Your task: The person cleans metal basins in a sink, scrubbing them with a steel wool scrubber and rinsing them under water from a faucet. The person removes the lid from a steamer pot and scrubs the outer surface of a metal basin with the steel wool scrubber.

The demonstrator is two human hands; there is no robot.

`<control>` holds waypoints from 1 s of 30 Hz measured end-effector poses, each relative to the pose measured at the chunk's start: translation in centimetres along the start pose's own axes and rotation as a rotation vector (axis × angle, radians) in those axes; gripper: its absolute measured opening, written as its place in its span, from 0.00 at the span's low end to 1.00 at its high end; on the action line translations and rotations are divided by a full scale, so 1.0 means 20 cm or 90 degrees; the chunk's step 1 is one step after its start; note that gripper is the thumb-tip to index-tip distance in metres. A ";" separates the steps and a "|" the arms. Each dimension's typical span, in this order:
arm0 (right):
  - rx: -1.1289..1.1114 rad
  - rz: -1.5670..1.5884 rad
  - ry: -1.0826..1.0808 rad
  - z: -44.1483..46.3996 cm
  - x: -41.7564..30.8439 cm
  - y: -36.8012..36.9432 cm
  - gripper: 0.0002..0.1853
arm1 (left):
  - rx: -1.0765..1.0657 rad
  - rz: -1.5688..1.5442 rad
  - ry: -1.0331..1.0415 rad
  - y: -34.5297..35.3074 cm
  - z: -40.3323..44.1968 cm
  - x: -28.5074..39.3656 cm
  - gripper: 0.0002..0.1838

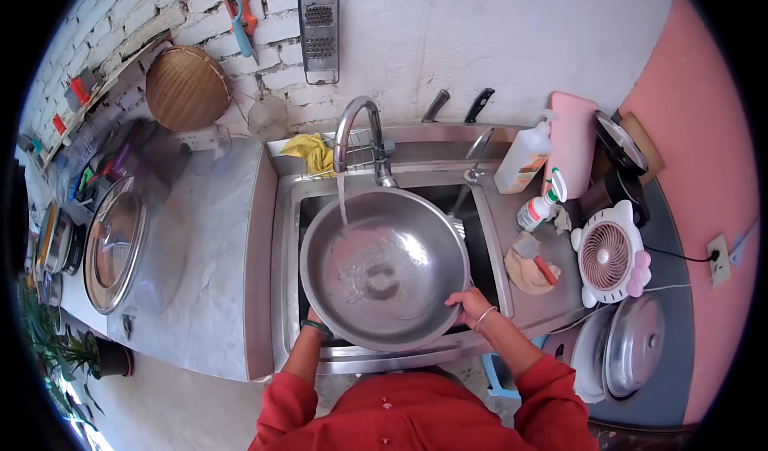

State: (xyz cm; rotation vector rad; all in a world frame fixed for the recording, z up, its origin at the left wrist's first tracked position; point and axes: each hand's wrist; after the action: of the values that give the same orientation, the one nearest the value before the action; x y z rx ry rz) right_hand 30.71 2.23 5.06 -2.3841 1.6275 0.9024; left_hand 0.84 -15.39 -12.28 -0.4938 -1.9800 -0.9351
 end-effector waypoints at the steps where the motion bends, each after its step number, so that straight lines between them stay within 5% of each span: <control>1: -0.038 0.041 0.046 0.04 0.02 0.00 0.11 | 0.023 0.072 -0.002 0.09 -0.09 0.15 0.25; 6: -0.146 0.142 0.139 0.08 0.11 0.10 0.06 | 0.090 0.158 0.059 0.16 -0.40 0.51 0.27; 12: -0.084 0.124 0.000 -0.02 0.16 0.11 0.11 | 0.085 0.142 0.186 0.24 -0.63 0.74 0.27; 15: -0.033 0.041 -0.047 -0.03 0.16 0.07 0.12 | 0.129 0.077 0.270 0.31 -0.66 0.79 0.19; 23: 0.098 -0.087 -0.155 0.00 0.19 0.02 0.11 | 0.221 -0.054 0.144 0.26 -0.53 0.60 0.14; 30: 0.105 -0.114 -0.108 -0.03 0.09 0.09 0.11 | 0.242 0.034 0.101 0.22 -0.52 0.59 0.16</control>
State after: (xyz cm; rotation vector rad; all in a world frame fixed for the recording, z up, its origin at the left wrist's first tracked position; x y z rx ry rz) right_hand 29.85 -0.26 4.91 -2.2320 1.3482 0.8730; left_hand 2.87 -20.58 3.01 -0.2469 -1.9278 -0.5279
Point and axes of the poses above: each hand's wrist, its own z-axis towards the middle knuckle, its own y-axis out of the palm, x = y × z, and after that the axes turned 10 degrees about y, right-handed
